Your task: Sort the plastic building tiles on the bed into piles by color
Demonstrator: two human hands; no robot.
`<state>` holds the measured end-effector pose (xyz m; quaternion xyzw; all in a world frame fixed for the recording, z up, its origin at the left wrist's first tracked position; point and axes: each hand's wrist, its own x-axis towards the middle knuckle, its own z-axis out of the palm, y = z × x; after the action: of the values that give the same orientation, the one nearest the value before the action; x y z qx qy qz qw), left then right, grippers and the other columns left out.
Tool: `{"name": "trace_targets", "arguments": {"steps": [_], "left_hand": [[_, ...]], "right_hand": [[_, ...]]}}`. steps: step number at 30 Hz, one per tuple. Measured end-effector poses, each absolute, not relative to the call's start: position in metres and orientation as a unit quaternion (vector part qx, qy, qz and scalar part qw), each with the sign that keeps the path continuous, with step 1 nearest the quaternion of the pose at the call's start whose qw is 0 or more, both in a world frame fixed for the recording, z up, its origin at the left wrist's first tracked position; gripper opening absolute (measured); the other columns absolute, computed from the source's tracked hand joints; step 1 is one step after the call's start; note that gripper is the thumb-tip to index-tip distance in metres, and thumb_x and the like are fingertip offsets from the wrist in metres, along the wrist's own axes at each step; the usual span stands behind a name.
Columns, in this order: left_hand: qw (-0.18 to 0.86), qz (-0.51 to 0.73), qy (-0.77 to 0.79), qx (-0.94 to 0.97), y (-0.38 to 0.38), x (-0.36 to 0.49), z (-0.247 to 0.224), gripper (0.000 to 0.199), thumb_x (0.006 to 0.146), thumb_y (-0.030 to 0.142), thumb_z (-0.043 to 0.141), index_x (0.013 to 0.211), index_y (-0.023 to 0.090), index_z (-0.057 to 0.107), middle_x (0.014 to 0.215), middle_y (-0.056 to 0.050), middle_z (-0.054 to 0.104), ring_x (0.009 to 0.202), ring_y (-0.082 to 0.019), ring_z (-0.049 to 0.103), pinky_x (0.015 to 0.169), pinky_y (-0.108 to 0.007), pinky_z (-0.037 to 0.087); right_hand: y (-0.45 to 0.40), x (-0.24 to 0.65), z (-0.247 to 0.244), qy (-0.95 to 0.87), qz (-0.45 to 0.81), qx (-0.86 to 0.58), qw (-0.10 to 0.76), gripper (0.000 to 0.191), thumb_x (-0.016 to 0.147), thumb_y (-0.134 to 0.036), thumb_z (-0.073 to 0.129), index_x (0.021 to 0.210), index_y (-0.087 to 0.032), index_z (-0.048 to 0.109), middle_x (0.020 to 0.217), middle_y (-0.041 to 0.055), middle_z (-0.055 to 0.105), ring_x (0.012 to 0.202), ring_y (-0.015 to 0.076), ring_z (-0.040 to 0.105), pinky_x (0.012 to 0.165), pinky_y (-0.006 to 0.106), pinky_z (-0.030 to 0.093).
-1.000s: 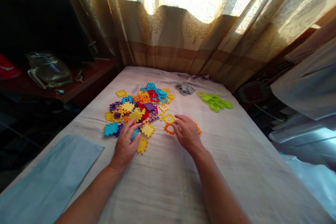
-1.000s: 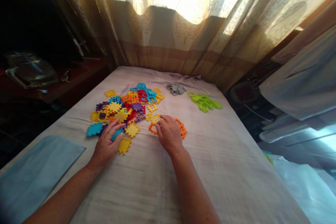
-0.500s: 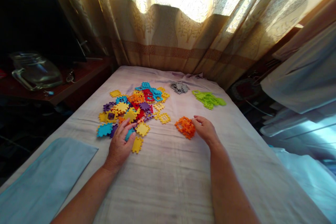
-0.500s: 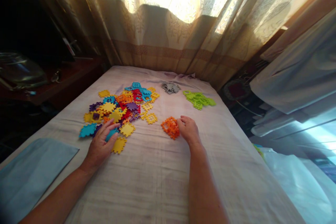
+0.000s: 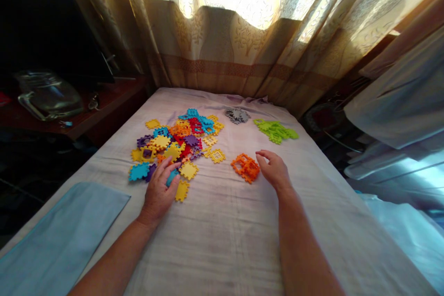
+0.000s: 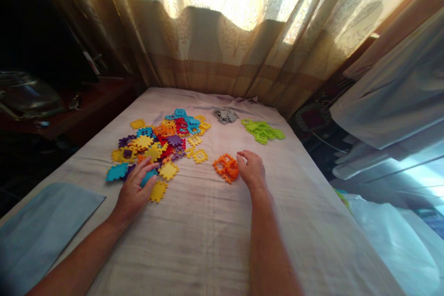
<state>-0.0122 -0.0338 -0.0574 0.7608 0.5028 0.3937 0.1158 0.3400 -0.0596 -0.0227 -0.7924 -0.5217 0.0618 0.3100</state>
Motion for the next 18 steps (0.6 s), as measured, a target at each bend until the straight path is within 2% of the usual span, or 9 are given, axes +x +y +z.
{"name": "trace_targets", "arguments": {"steps": [5, 8, 12, 18], "left_hand": [[0.036, 0.355, 0.498, 0.790, -0.039, -0.006, -0.059, 0.036, 0.092, 0.034, 0.047, 0.122, 0.026, 0.065, 0.141, -0.010, 0.057, 0.138, -0.029, 0.045, 0.119, -0.058, 0.020], [0.029, 0.328, 0.511, 0.794, -0.042, -0.005, -0.061, 0.037, 0.093, 0.036, 0.046, 0.124, 0.026, 0.063, 0.140, -0.010, 0.059, 0.137, -0.031, 0.045, 0.118, -0.061, 0.016], [0.008, 0.315, 0.521, 0.793, -0.041, -0.009, -0.062, 0.039, 0.093, 0.040, 0.048, 0.125, 0.025, 0.062, 0.141, -0.011, 0.058, 0.138, -0.032, 0.044, 0.119, -0.060, 0.015], [0.002, 0.338, 0.525, 0.781, -0.030, -0.023, -0.060, 0.042, 0.094, 0.044, 0.045, 0.123, 0.019, 0.064, 0.141, -0.016, 0.057, 0.136, -0.032, 0.046, 0.117, -0.054, 0.028]], "right_hand": [[-0.052, 0.280, -0.018, -0.631, 0.036, -0.697, 0.338, 0.028, 0.086, -0.027, 0.052, 0.100, -0.021, 0.075, 0.112, 0.0105, 0.073, 0.110, 0.0235, 0.063, 0.103, 0.042, 0.045], [-0.055, 0.233, -0.025, -0.707, 0.041, -0.624, 0.329, 0.030, 0.089, -0.026, 0.053, 0.112, -0.022, 0.071, 0.121, 0.0114, 0.069, 0.116, 0.0234, 0.060, 0.104, 0.042, 0.045], [-0.063, 0.192, -0.038, -0.757, 0.040, -0.594, 0.267, 0.037, 0.090, -0.031, 0.058, 0.125, -0.023, 0.065, 0.136, 0.0136, 0.060, 0.128, 0.0277, 0.051, 0.105, 0.046, 0.043], [-0.063, 0.166, -0.040, -0.777, 0.031, -0.587, 0.227, 0.049, 0.092, -0.039, 0.057, 0.139, -0.027, 0.055, 0.150, 0.0147, 0.046, 0.138, 0.0311, 0.041, 0.109, 0.049, 0.036]]}}
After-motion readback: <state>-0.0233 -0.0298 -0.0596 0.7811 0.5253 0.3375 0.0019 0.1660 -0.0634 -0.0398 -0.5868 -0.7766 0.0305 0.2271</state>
